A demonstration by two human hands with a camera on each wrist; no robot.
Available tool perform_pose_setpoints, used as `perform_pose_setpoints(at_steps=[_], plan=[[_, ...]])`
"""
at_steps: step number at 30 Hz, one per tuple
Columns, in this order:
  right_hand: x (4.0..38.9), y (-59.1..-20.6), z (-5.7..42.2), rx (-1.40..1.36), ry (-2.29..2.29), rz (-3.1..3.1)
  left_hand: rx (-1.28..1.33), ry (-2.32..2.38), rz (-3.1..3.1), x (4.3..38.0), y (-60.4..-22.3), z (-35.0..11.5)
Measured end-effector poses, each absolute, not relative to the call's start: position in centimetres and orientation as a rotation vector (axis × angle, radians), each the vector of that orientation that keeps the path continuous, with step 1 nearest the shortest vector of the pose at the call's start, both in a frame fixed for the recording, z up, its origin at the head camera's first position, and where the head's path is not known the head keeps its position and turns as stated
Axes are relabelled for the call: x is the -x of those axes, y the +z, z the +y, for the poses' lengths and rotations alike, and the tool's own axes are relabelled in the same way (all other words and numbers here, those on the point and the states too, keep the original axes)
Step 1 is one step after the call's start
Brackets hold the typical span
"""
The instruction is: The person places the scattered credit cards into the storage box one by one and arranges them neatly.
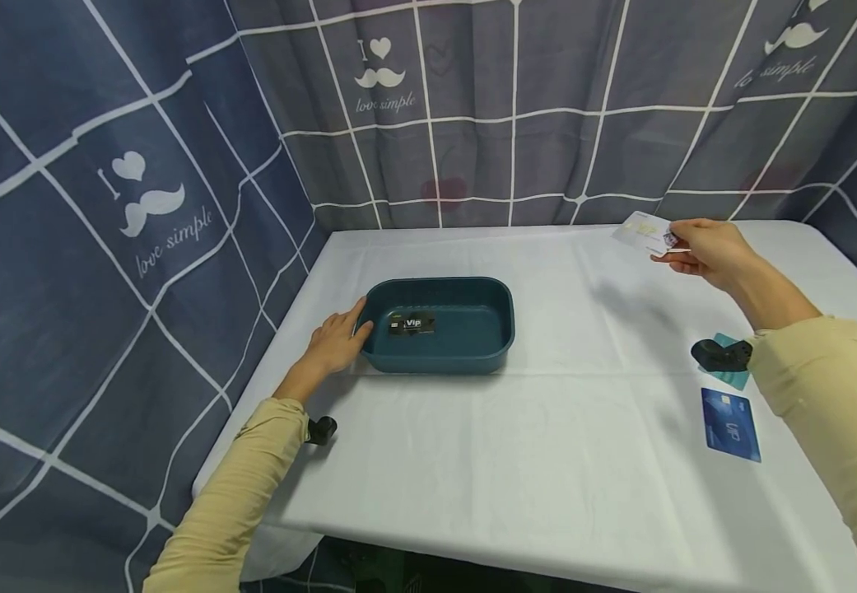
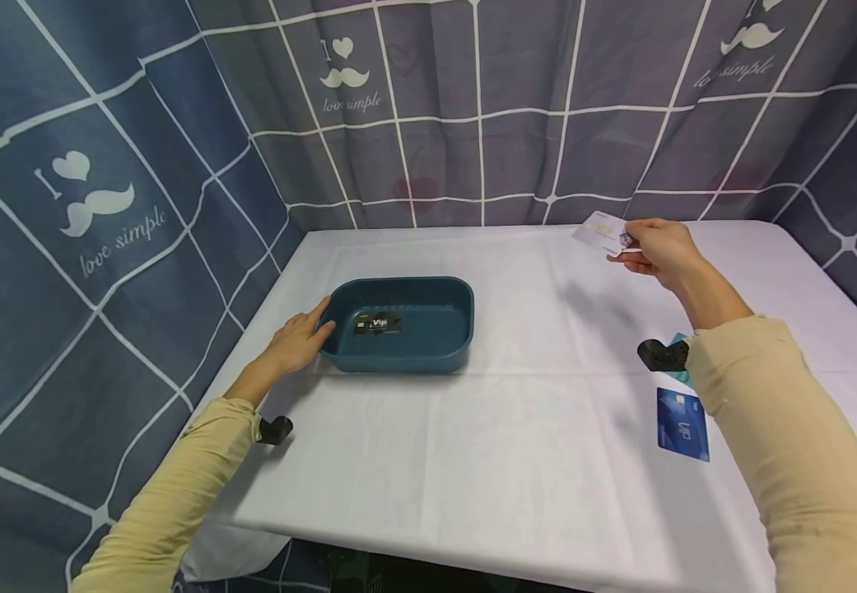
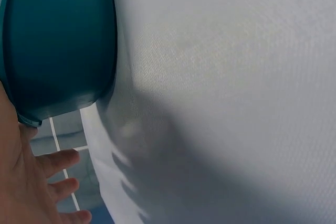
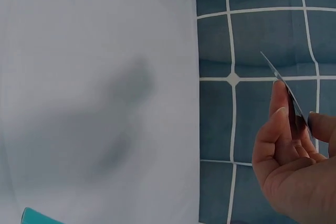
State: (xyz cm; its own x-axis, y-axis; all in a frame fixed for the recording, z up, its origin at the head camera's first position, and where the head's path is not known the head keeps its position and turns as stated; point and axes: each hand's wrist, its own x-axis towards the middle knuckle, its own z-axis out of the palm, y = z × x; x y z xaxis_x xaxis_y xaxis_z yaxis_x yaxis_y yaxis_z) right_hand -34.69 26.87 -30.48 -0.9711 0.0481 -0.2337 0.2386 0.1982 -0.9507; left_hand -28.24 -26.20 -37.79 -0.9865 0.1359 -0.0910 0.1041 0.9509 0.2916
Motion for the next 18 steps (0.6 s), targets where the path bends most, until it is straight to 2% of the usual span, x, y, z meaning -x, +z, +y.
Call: perform_pose_setpoints(at_steps=[18], plan=[[35.9, -29.6, 23.0, -0.194, -1.878, 2.268, -0.193, 0.473, 2.922, 28.4, -37.5, -26.3]])
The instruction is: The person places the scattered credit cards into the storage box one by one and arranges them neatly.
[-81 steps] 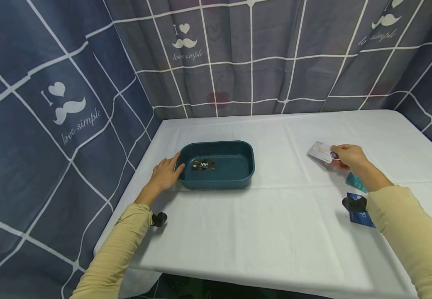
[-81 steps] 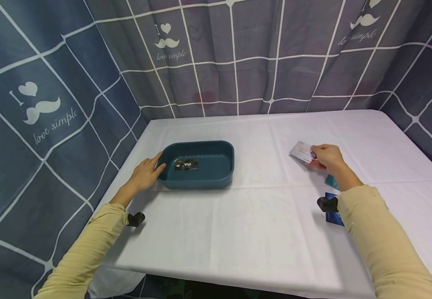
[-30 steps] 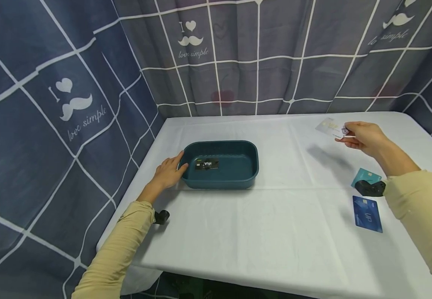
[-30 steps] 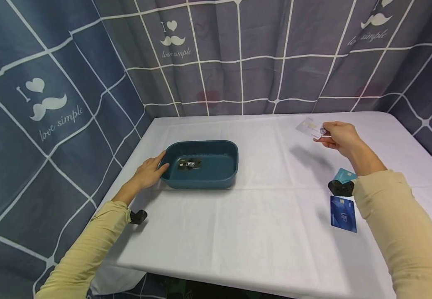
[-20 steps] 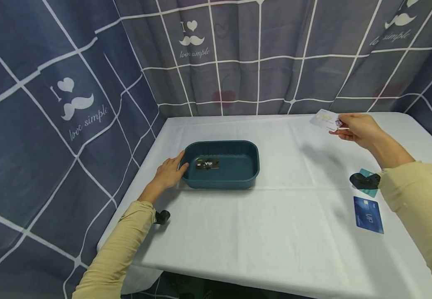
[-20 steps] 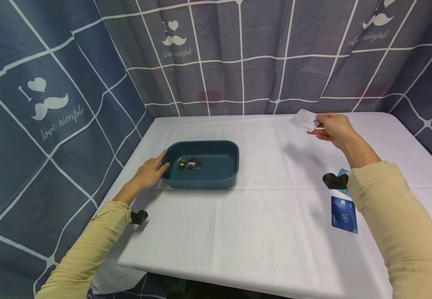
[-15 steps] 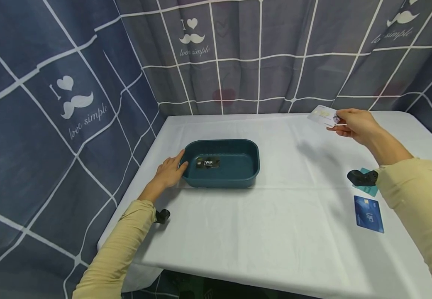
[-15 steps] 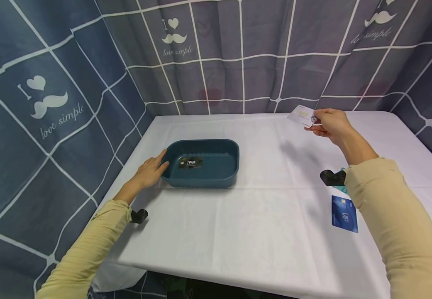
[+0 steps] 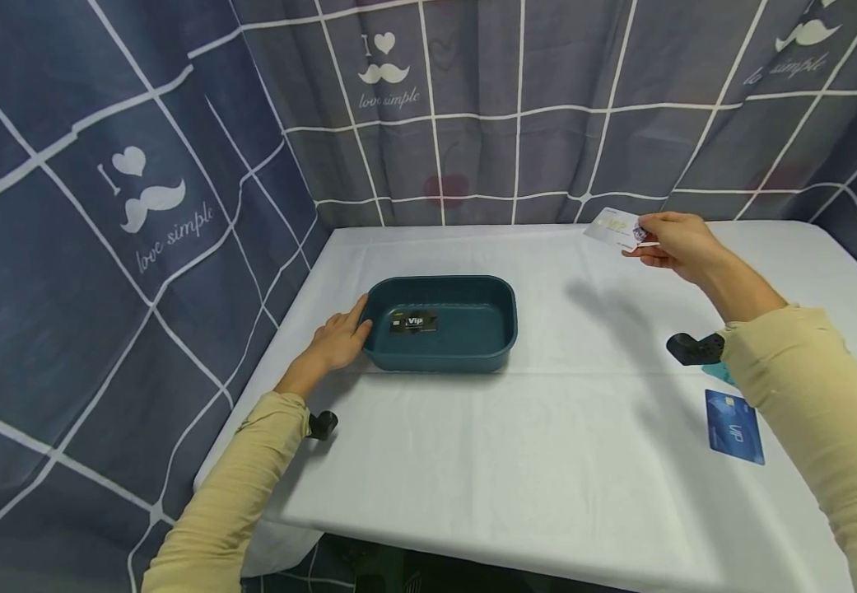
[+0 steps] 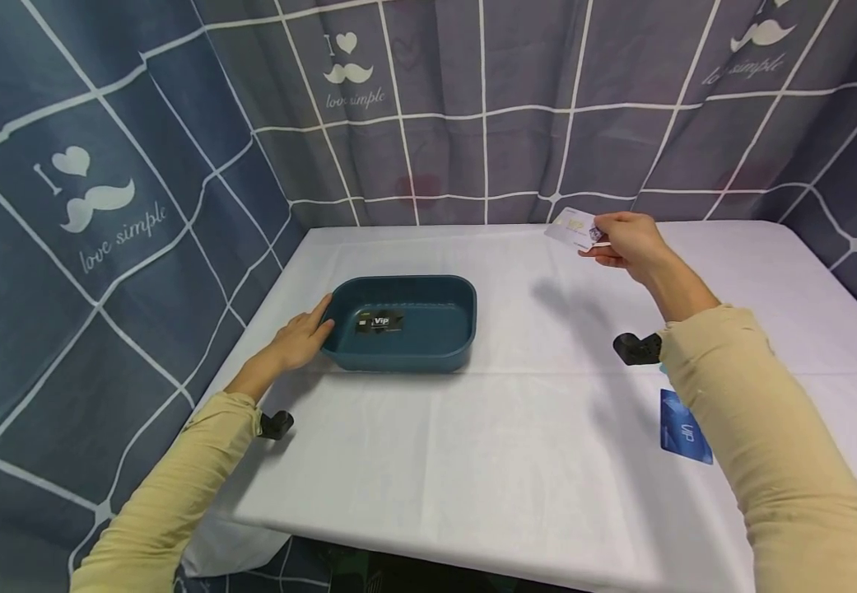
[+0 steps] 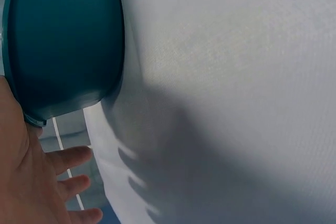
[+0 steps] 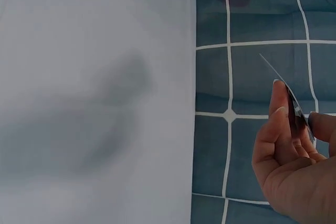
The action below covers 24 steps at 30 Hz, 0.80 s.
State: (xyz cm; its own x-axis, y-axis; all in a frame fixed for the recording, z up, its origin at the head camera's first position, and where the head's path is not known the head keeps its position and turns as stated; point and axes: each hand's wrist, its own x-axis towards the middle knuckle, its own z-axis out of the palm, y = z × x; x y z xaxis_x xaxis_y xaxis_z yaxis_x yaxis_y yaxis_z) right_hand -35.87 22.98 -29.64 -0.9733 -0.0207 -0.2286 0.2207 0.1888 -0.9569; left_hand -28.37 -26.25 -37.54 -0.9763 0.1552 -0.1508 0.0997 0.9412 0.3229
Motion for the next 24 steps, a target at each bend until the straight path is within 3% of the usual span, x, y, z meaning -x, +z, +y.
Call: perform_pose_setpoints(at_steps=[24], plan=[[35.3, -29.6, 18.8, 0.015, -1.823, 2.255, -0.164, 0.696, 2.848, 28.3, -37.8, -26.4]])
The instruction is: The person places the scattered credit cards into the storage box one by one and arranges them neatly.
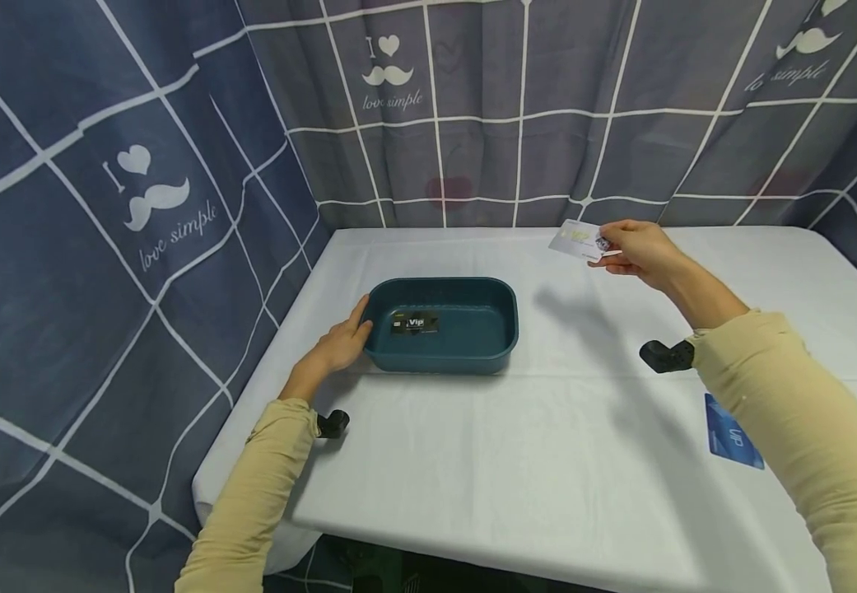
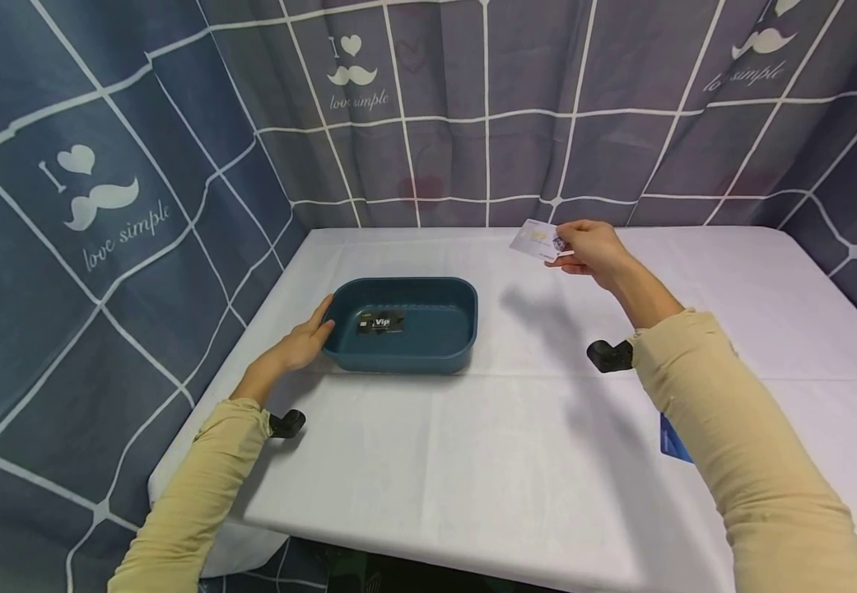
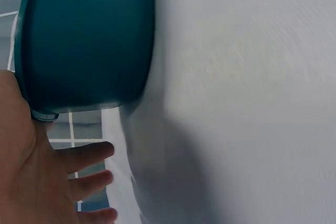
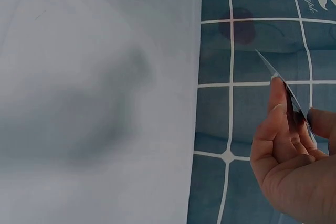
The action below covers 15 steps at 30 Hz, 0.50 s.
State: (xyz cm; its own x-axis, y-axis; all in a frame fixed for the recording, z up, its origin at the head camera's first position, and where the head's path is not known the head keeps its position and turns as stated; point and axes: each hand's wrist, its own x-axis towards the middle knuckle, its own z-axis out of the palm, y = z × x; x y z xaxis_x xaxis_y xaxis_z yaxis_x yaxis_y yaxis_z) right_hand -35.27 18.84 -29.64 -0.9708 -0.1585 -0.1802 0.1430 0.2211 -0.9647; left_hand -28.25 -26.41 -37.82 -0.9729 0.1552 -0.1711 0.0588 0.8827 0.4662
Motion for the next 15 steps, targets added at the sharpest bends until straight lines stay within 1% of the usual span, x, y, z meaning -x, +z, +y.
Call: perform_pose_setpoints(at_steps=[6, 15], plan=[[35.10, -29.88, 18.68, 0.034, -1.840, 2.241, -0.173, 0.882, 2.754, 28.32, -38.29, -26.50], [34.97, -30.23, 18.65, 0.046, -1.845, 2.229, -0.169, 1.027, 2.709, 28.14, -38.83, -26.87]])
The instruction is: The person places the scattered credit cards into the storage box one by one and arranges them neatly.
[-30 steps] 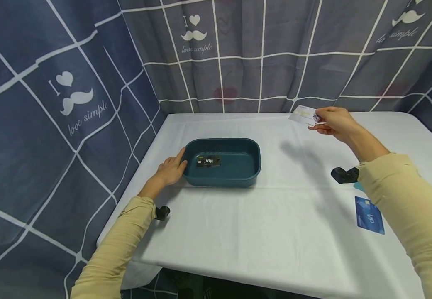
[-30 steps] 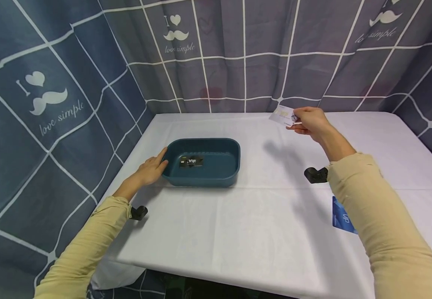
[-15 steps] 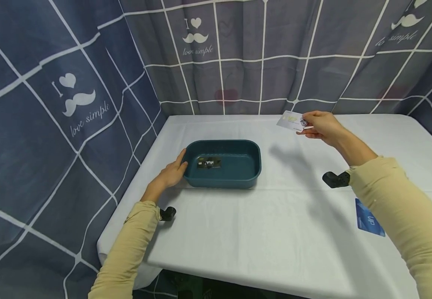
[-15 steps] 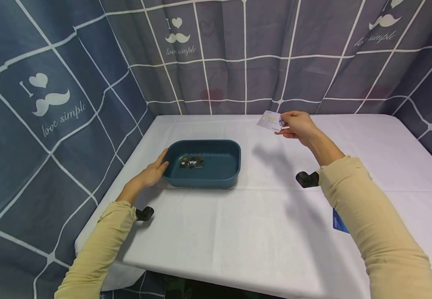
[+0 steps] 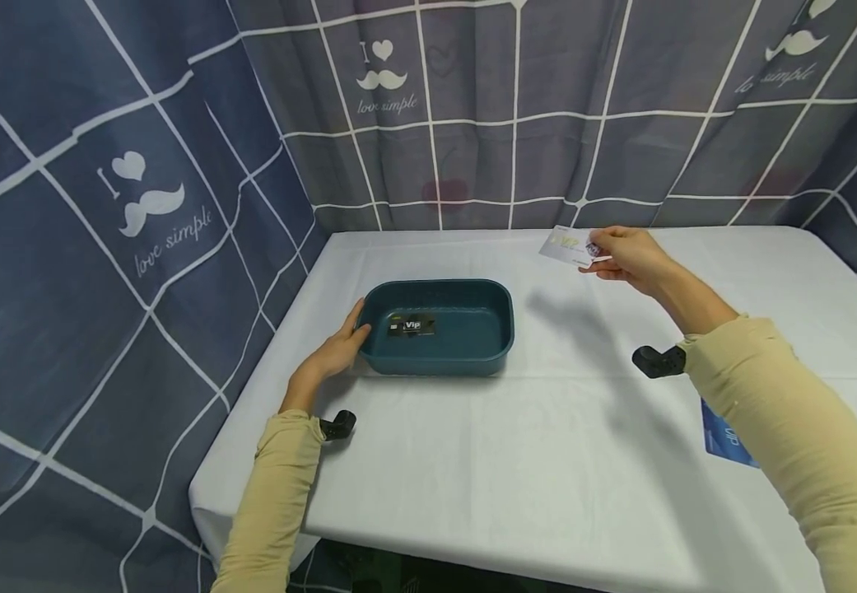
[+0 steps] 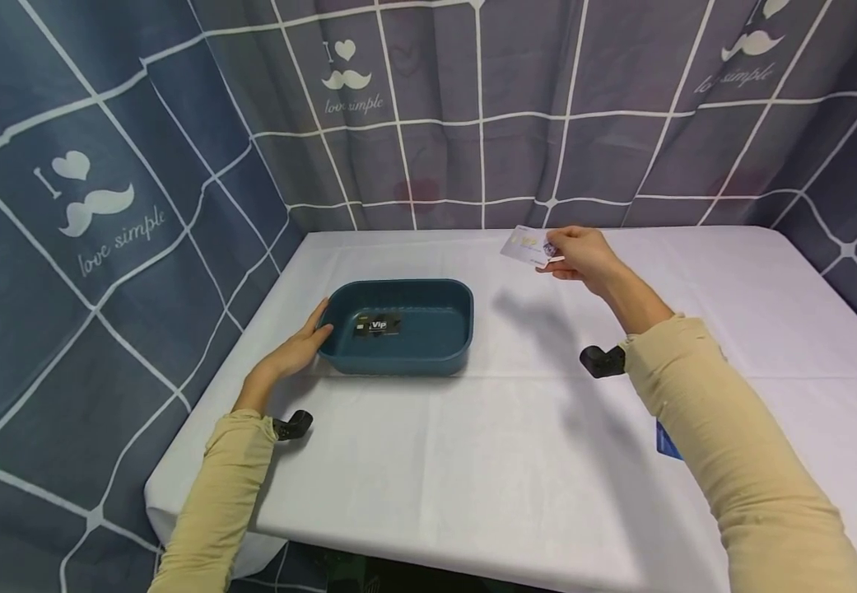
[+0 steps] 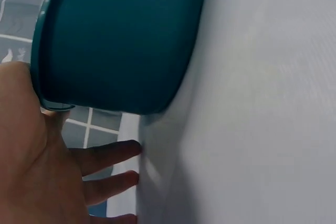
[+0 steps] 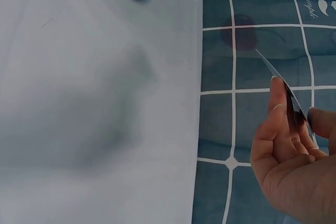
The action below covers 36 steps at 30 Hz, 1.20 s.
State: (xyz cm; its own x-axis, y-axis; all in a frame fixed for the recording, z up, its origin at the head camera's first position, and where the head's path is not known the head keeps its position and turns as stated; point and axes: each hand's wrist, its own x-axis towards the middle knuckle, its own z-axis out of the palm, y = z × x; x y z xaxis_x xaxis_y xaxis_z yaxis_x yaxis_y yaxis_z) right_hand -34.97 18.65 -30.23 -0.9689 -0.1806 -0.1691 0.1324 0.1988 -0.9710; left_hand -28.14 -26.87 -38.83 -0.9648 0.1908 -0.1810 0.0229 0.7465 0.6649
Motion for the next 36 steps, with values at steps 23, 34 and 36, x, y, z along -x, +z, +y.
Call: perform_pose_setpoints(at_steps=[23, 34, 36], plan=[[35.3, -30.9, 18.0, 0.070, -1.837, 2.215, -0.104, 1.073, 2.697, 28.1, -38.7, -26.6], [35.1, -30.8, 16.6, 0.079, -1.781, 2.218, -0.126, 1.092, 2.684, 28.0, -38.8, -26.6], [35.0, -30.9, 16.3, 0.088, -1.778, 2.221, -0.116, 1.095, 2.672, 27.9, -38.9, -26.8]])
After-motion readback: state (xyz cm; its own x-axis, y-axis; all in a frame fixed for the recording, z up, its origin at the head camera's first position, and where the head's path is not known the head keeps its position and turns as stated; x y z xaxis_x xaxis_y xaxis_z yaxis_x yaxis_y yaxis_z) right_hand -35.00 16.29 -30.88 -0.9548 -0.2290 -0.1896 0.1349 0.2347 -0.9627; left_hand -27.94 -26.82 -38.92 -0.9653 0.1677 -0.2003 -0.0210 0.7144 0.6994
